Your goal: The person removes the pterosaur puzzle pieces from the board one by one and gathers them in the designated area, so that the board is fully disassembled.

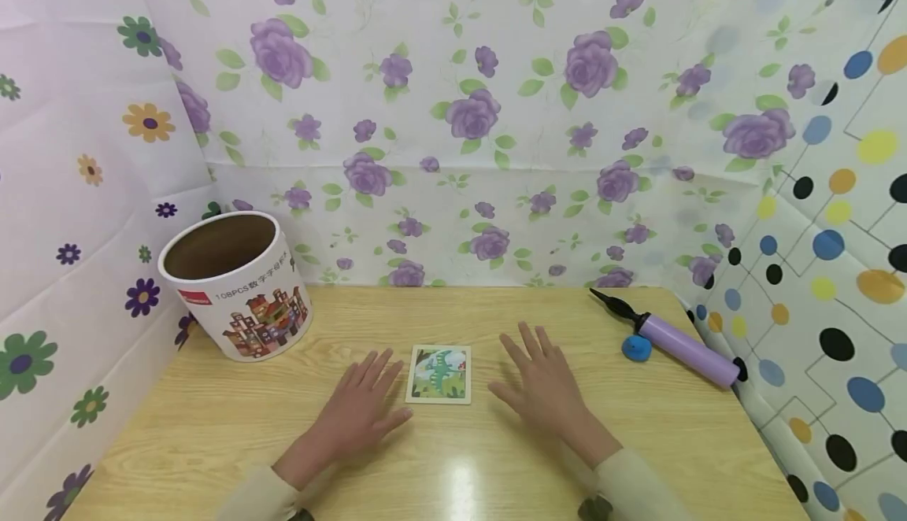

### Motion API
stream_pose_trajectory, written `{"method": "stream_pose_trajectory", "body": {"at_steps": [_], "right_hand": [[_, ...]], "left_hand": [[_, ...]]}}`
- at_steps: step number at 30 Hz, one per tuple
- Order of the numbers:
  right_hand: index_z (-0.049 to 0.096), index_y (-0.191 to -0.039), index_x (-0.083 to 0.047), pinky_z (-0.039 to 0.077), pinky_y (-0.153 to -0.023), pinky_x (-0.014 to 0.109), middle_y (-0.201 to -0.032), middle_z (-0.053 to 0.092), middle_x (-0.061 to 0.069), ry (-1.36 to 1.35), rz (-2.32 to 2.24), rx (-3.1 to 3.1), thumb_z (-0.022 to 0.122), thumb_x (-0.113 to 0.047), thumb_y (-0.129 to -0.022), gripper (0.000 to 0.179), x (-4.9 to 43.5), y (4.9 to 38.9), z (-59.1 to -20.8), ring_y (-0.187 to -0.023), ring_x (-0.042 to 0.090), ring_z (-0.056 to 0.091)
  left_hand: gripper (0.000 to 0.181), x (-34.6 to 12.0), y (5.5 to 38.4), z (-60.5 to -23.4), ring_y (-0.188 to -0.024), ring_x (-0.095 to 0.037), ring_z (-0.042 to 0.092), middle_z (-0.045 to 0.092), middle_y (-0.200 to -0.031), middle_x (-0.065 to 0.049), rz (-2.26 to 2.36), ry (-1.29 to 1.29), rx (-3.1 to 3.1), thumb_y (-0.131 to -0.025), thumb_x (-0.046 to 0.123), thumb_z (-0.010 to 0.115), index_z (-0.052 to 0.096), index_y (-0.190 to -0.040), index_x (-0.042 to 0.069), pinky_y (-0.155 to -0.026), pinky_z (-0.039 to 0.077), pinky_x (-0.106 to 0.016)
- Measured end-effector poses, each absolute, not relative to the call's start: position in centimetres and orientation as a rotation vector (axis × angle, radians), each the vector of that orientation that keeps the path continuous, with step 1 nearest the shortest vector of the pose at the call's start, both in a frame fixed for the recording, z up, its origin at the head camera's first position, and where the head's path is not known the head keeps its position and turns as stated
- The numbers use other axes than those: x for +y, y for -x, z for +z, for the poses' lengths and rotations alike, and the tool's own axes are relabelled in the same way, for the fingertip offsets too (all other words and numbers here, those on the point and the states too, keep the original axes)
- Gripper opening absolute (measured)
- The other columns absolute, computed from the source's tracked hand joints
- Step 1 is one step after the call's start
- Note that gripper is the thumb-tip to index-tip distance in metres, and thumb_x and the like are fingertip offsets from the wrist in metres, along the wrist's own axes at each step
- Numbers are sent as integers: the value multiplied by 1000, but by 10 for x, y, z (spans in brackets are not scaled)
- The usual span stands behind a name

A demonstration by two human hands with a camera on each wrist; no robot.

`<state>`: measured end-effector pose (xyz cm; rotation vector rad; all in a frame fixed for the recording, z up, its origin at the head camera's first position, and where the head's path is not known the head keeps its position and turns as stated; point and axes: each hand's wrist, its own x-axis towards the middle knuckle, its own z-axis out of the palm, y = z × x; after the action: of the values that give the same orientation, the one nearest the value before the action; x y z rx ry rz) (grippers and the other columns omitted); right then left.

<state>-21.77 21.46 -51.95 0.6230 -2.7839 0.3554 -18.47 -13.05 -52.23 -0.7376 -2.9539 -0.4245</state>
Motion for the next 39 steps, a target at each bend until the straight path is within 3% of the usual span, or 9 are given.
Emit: {"method": "stream_pose_trajectory", "body": {"at_steps": [4,14,23,32,39], "right_hand": [[43,-157,-12,30,-117,62,-165,26,23,-697,442,-2795,62,-63,-95,83,211,223,-519,-151,47,24],[43,-157,-17,35,-113,63,-166,30,16,-795,590,-2791,65,-56,-96,76,200,236,-520,-151,43,28],[46,-155,-15,37,-113,61,-164,34,13,-875,664,-2784,63,-57,-97,73,191,251,-519,-148,41,35],[52,-150,-10,40,-110,61,-160,41,17,-899,740,-2783,68,-46,-98,65,177,272,-523,-142,40,44],[55,-148,-10,38,-112,61,-157,45,18,-946,797,-2825,64,-44,-100,59,166,292,-523,-142,39,44]], "left_hand": [[79,-123,180,-524,-154,-41,19,24,-168,-17,-445,792,-2983,-103,60,47,35,-159,7,-122,19,-61],[78,-102,175,-529,-155,-40,19,23,-168,-19,-387,882,-3040,-104,59,44,33,-160,5,-123,22,-56],[78,-81,173,-532,-155,-40,19,22,-168,-20,-418,933,-3068,-105,60,38,31,-161,7,-121,24,-59],[80,-57,176,-532,-153,-46,20,21,-165,-28,-413,891,-3097,-106,59,38,27,-161,2,-118,28,-61],[82,-46,183,-534,-153,-46,18,17,-167,-25,-376,888,-3120,-105,60,37,25,-161,1,-119,27,-61]]}}
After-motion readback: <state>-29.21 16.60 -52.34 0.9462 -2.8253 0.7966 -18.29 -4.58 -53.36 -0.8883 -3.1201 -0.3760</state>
